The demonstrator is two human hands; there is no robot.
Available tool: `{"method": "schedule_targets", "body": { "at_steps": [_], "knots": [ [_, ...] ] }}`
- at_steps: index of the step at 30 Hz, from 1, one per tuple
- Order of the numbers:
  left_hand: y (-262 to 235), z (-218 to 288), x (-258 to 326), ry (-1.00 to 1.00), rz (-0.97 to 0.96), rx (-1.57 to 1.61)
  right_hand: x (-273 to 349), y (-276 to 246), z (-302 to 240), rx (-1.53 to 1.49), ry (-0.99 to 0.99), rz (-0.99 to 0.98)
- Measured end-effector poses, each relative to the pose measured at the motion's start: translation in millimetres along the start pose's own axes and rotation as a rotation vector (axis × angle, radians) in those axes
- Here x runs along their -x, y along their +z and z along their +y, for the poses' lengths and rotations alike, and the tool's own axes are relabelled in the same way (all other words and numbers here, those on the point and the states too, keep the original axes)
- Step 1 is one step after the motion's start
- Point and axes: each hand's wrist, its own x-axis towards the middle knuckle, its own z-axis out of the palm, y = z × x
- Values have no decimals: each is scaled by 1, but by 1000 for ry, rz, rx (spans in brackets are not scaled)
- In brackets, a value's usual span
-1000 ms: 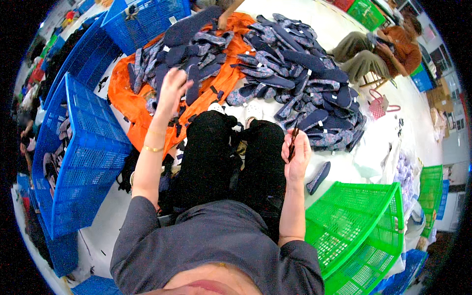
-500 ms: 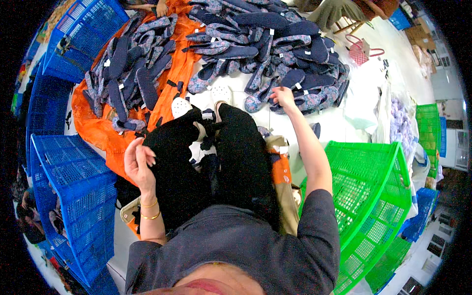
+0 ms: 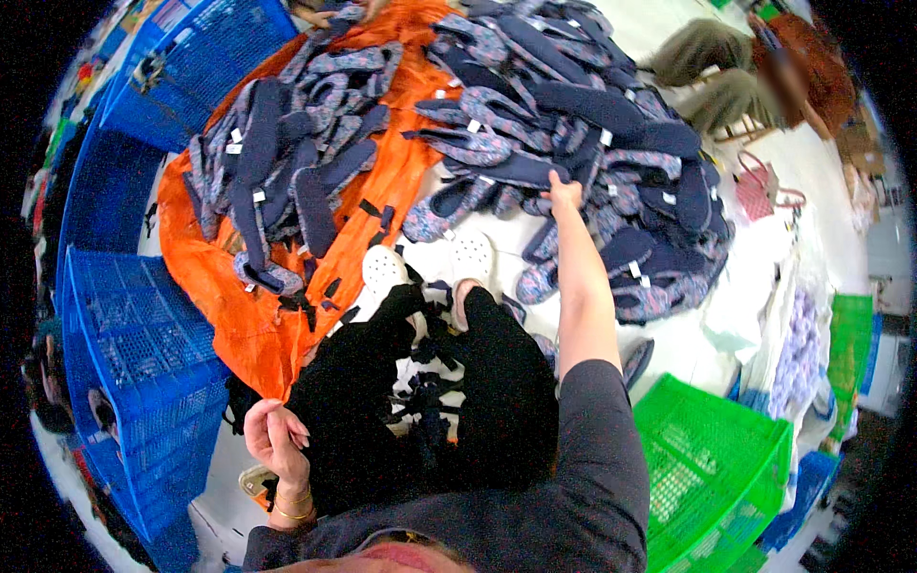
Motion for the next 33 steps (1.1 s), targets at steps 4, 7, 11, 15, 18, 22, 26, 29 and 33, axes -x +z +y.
{"method": "schedule_targets", "body": {
  "at_steps": [4, 7, 11, 15, 18, 22, 26, 29, 33],
  "knots": [
    [-3, 3, -11, 2, -82, 76, -23, -18, 2, 79, -90, 13],
    [-4, -2, 6, -39, -17, 104, 62, -25, -39, 335, -375, -11],
    [-3, 7, 4, -2, -122, 181, 104, -136, -46, 12, -451, -46],
    [-1, 6, 12, 44, -194, 219, 215, -221, -96, -175, -562, -156],
    [3, 5, 18, 118, -242, 202, 310, -256, -127, -229, -679, -305],
    [7, 8, 31, 183, -241, 264, 401, -267, -134, -345, -786, -342],
    [-3, 2, 45, 178, -248, 228, 454, -253, -112, -274, -900, -394],
    [-4, 6, 45, 243, -225, 238, 474, -236, -94, -115, -1024, -383],
    [-11, 10, 44, 210, -227, 225, 483, -233, -92, 49, -1129, -349]
  ]
}}
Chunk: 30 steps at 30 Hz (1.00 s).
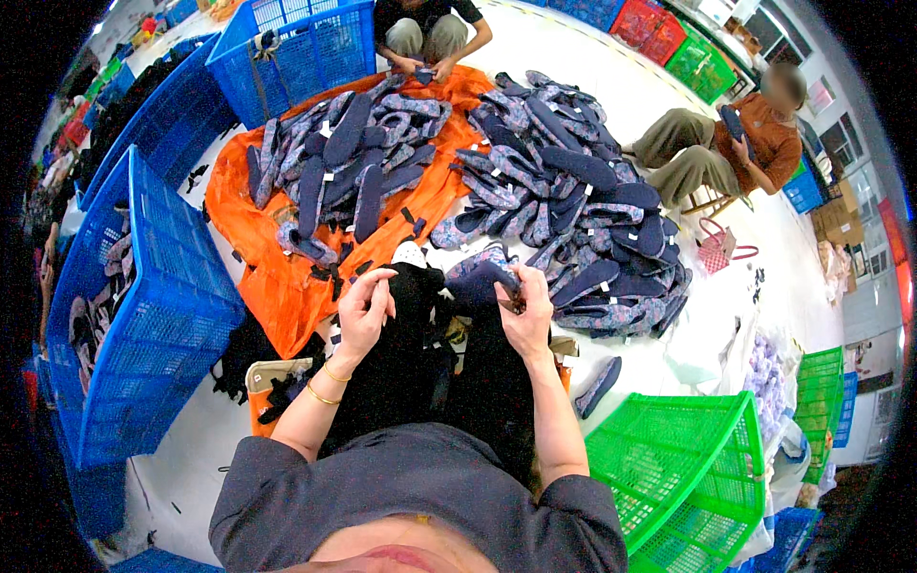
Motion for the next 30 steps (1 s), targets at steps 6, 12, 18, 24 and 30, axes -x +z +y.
{"method": "schedule_targets", "body": {
  "at_steps": [6, 12, 18, 24, 30],
  "knots": [
    [5, -3, -2, -9, -21, 25, 4, 2, 1, -12, -40, -8],
    [7, -11, 0, 18, -43, -15, 4, 2, -8, 30, -15, -31],
    [5, -7, 1, -14, -29, -51, 0, 5, -10, 65, -54, -22],
    [6, -6, 0, -12, -27, -8, 5, 5, -7, 68, -28, -36],
    [11, -3, 0, -25, 0, 43, 4, 5, -7, 84, -71, -49]
  ]
}}
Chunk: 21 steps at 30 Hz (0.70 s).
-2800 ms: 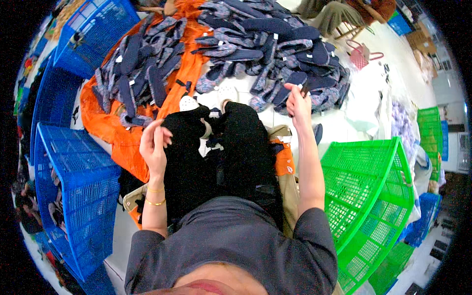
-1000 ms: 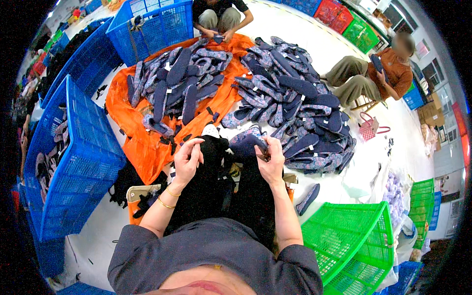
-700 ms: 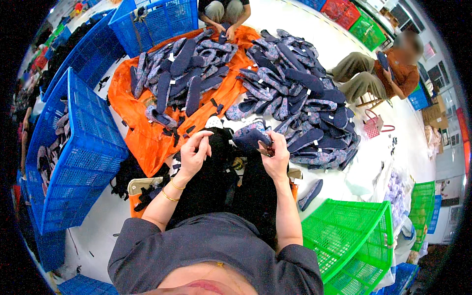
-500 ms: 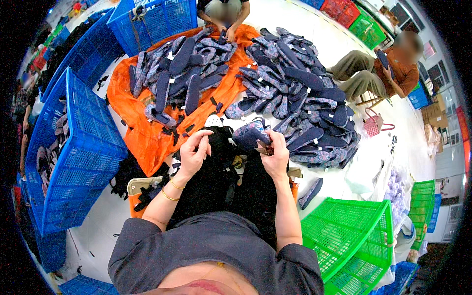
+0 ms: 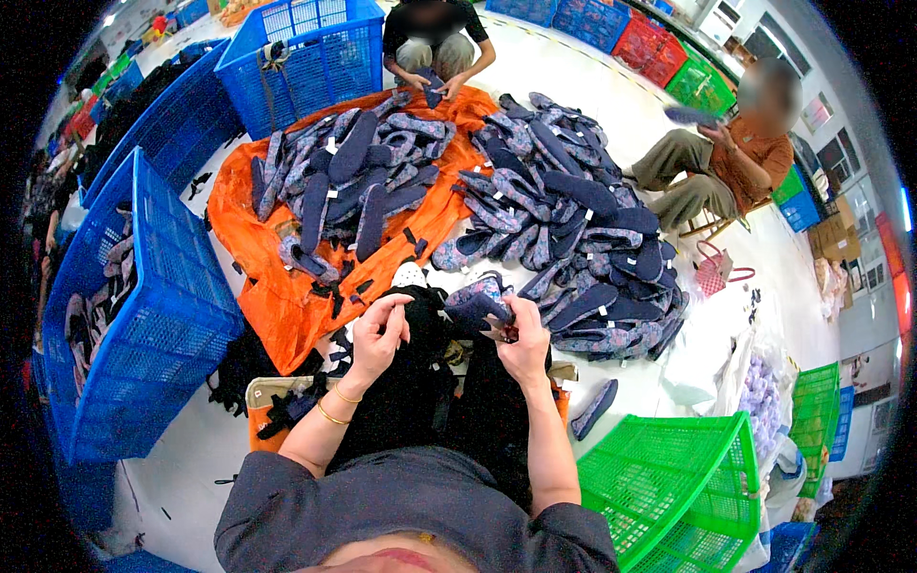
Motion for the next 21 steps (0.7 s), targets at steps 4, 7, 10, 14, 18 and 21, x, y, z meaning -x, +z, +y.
{"method": "schedule_targets", "body": {
  "at_steps": [4, 7, 10, 14, 18, 21],
  "knots": [
    [-1, -5, 3, -6, -17, 0, -2, -2, 3, -12, -11, -4],
    [-2, -2, 0, -12, -37, 0, 0, -3, 1, -24, 9, -3],
    [-6, -8, -3, 23, -43, -26, 2, -1, 1, -18, 15, 3],
    [-8, -2, 1, 12, -5, -8, 4, 2, -3, 11, 6, 18],
    [-8, -6, 0, 61, -8, -30, 3, 2, -2, 15, -38, 24],
    [-7, -5, -1, 56, -23, -12, 4, 0, -3, 8, -18, 12]
  ]
}}
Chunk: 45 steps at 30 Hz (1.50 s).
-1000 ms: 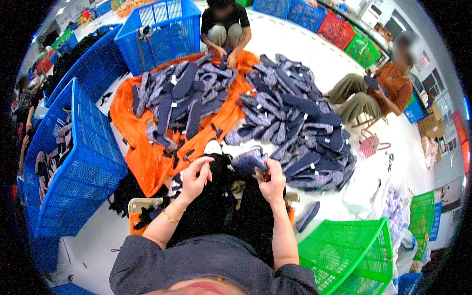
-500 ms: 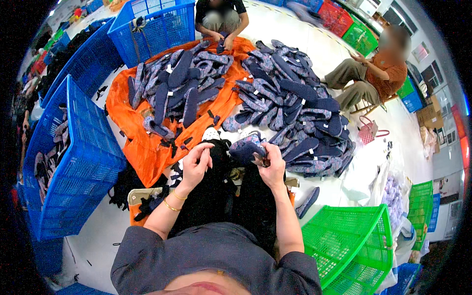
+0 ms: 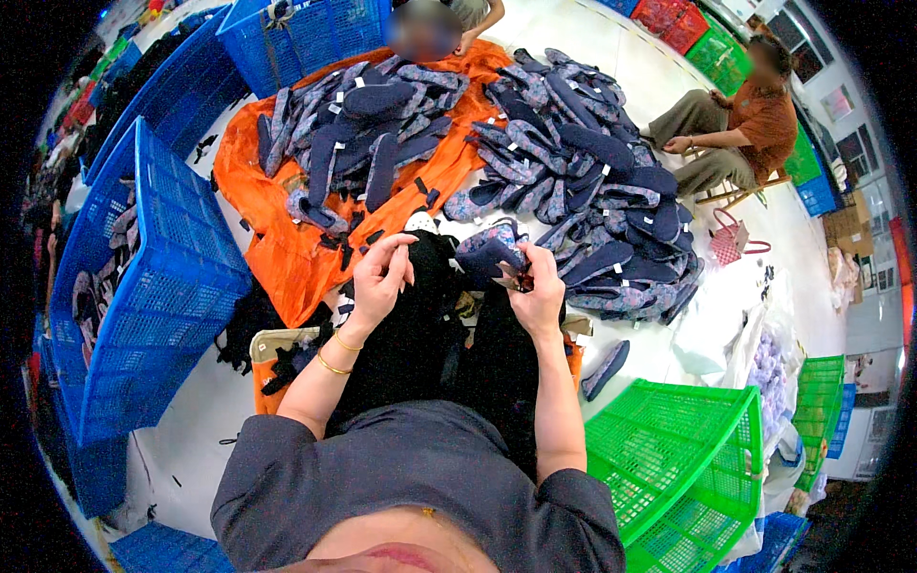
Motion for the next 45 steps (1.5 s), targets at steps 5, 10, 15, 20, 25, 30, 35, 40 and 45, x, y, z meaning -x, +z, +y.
{"method": "schedule_targets", "body": {
  "at_steps": [5, 10, 15, 20, 25, 30, 35, 40, 45],
  "knots": [
    [0, 0, 0, -6, 2, -51, 2, 1, 4, -10, 9, 18],
    [2, 0, -1, -9, 12, -52, 2, 1, 5, -8, 15, -2],
    [2, 1, -1, -16, 13, -60, 1, -1, 6, 0, 8, -15],
    [3, -3, -1, -42, 7, -24, 2, 1, 10, -29, 10, 7],
    [4, 5, -2, -72, -7, -42, 1, 0, 9, -19, 7, 1],
    [4, 2, -3, -42, -9, -34, 1, 0, 10, -27, -4, -5],
    [4, 0, -3, -28, 3, -64, 2, 0, 11, -21, 17, -24],
    [5, -1, -2, 5, 14, -49, 4, 0, 10, -38, 37, -32],
    [8, -2, -3, 3, -9, -23, 3, -4, 13, -43, 27, 23]
  ]
}}
